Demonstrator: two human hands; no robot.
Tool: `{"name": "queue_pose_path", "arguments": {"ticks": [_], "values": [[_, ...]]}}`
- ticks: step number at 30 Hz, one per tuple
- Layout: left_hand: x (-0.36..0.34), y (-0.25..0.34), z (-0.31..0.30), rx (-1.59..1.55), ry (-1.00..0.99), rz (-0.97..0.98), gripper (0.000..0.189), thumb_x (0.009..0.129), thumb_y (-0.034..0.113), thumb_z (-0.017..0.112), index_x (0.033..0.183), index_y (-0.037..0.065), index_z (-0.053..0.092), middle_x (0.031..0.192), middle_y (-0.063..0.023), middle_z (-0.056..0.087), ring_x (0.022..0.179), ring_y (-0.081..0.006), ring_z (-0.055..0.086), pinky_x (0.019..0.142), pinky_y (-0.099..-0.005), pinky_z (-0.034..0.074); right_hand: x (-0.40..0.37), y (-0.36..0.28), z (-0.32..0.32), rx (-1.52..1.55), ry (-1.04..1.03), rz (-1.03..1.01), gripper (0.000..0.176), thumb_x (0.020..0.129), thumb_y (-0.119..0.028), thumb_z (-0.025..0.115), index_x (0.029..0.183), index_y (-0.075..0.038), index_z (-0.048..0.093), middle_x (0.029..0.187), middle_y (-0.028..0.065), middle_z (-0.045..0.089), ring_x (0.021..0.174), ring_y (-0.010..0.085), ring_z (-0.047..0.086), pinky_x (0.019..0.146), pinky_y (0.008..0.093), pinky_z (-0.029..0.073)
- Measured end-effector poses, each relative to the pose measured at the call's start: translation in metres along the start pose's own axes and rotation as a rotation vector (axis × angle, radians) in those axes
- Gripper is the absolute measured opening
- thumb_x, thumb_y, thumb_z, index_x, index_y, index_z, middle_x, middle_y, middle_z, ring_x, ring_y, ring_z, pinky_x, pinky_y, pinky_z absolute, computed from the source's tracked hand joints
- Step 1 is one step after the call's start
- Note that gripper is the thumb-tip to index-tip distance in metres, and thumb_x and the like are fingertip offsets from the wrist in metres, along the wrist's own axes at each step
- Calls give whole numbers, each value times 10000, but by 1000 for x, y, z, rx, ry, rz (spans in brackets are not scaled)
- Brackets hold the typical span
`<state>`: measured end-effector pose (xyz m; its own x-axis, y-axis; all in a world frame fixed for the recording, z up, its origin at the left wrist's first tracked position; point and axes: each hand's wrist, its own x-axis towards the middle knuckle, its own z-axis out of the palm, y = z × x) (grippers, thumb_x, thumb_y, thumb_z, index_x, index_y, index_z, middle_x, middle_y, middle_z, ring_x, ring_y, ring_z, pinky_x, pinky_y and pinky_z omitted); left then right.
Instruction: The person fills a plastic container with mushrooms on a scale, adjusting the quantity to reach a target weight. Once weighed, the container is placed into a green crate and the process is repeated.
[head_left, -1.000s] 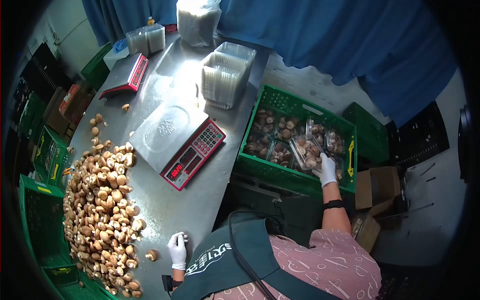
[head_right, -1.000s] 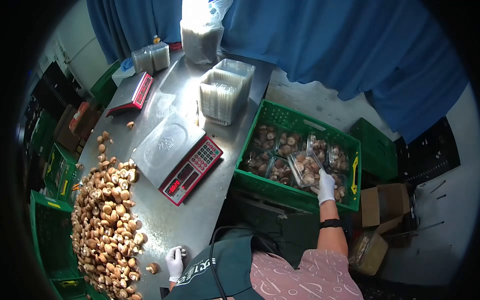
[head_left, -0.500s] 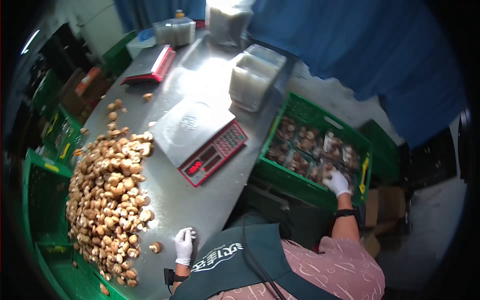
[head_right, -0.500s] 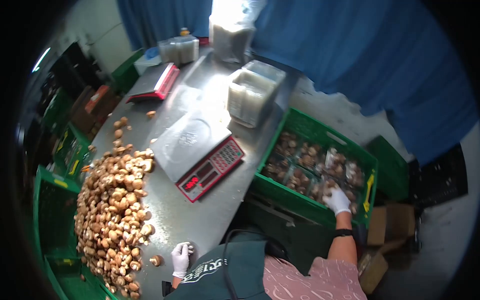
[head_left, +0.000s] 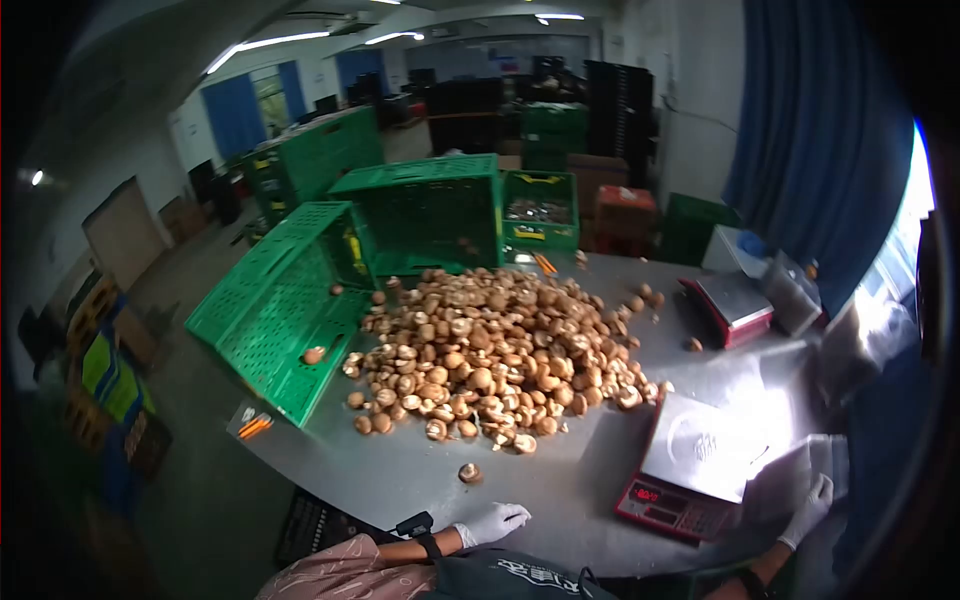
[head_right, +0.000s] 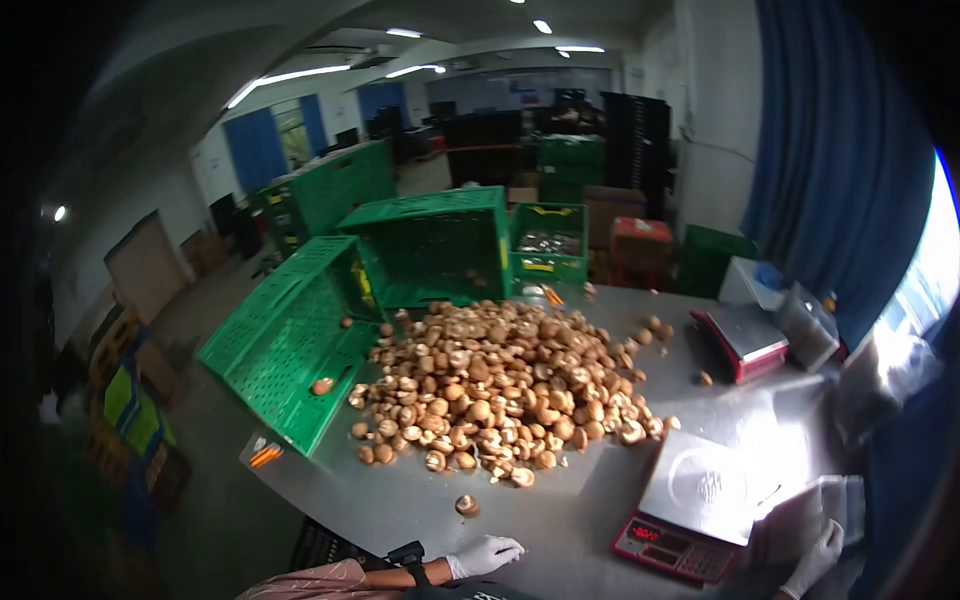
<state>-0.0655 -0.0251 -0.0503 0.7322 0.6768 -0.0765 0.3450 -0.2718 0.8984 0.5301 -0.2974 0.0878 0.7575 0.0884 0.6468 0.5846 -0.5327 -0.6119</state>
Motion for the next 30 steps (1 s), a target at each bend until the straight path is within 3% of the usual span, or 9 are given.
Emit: {"name": "queue_pose_path", "arguments": {"ticks": [1, 2, 4, 6, 10, 13, 30], "values": [[-4, 2, -3, 2, 20, -1, 243, 1028, 231, 572, 1093, 46, 714, 932, -106, 754, 879, -273, 726, 815, -365, 556, 17, 24, 13, -98, 171, -83, 173, 1005, -124, 579, 997, 3, 697, 785, 122, 657, 773, 209, 621, 765, 363, 508], [-9, 2, -5, -2, 60, 0, 243, 1028, 231, 572, 1093, 46, 714, 932, -106, 754, 879, -273, 726, 815, -365, 556, 33, 50, 22, -162, 124, -89, 168, 1000, -124, 584, 1010, 1, 695, 805, 130, 657, 792, 216, 627, 775, 366, 508], [-21, -4, -10, -9, 126, -55, 239, 1027, 234, 573, 1094, 56, 718, 923, -97, 756, 870, -269, 728, 807, -362, 556, 60, 124, 40, -213, -240, -27, 163, 991, -124, 594, 1035, -2, 693, 845, 147, 658, 830, 231, 639, 793, 372, 508], [-36, -10, -12, -7, 197, -85, 238, 1027, 236, 573, 1091, 61, 722, 909, -92, 757, 854, -264, 730, 795, -361, 558, 70, 178, 64, -234, -443, -55, 166, 982, -123, 603, 1060, -4, 691, 885, 164, 658, 868, 245, 651, 812, 377, 508], [-65, -14, -11, 15, 314, -153, 240, 1034, 230, 579, 1081, 49, 729, 883, -83, 762, 814, -219, 740, 759, -331, 567, 55, 113, 35, -112, -592, 109, 251, 943, -103, 648, 1164, 16, 661, 1044, 213, 648, 1011, 292, 641, 902, 393, 504], [-71, -8, -8, 24, 327, -201, 243, 1042, 211, 579, 1078, 21, 726, 890, -82, 766, 818, -187, 742, 758, -310, 570, 53, 110, 30, -349, -488, -10, 597, 885, -214, 795, 1394, -36, 538, 1272, 211, 647, 1144, 336, 628, 984, 443, 521], [-53, -11, 0, -74, 398, -149, 233, 1040, 224, 570, 1084, 52, 721, 869, -70, 745, 799, -197, 724, 746, -321, 558, 16, 12, -2, -404, -249, -164, 477, 903, -150, 740, 1327, -5, 577, 1230, 215, 628, 1138, 330, 611, 981, 429, 506]]}}
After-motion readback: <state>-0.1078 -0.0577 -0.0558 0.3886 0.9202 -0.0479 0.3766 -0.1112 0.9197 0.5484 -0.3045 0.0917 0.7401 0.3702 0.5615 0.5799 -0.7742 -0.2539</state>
